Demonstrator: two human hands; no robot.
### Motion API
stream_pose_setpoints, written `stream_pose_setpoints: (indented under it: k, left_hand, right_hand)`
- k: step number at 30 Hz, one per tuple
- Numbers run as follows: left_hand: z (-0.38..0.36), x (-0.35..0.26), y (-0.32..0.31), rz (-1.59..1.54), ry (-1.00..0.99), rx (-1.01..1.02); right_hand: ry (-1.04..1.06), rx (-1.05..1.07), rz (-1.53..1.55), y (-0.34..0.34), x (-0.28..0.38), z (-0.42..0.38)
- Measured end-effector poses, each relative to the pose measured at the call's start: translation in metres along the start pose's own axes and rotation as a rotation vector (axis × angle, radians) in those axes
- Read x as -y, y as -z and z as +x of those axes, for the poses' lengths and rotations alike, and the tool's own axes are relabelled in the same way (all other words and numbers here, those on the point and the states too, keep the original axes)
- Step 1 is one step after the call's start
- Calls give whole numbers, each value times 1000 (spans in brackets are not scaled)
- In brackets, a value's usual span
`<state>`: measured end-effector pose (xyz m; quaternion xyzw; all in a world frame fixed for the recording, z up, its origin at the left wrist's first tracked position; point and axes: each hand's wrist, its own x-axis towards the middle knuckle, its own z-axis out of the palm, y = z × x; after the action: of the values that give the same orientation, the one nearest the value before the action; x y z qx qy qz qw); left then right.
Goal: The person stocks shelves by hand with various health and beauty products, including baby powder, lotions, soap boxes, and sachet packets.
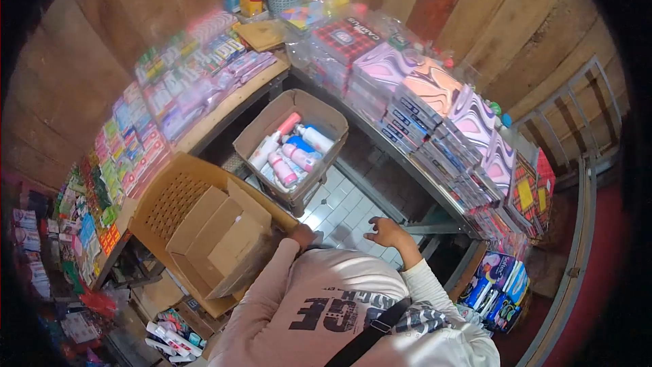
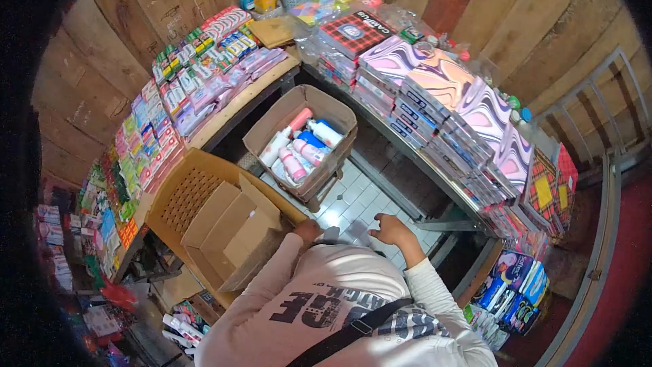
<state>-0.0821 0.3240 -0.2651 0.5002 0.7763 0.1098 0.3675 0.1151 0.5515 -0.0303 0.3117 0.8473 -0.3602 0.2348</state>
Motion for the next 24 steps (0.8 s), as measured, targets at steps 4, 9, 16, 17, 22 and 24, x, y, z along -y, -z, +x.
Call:
stream_pose_setpoints:
  k: [4,9,16,17,22,24]
  left_hand:
    - [-3,-30,89,-763,36,-285]
    - [34,-23,149,-785,165,-842]
    - [120,26,167,-476,909,-646]
    - [126,25,166,-485,970,-590]
    - [144,29,155,-591,1165,-519]
    - [156,63,134,-559,1103,-518]
  right_hand:
    - [51,49,-14,5,18,33]
    - [109,110,-96,16,12,72]
    - [231,113,-151,74,10,107]
    - [239,117,-144,83,7,113]
    - [292,53,-179,114,-11,141]
    - [320,59,-190,125,-16,150]
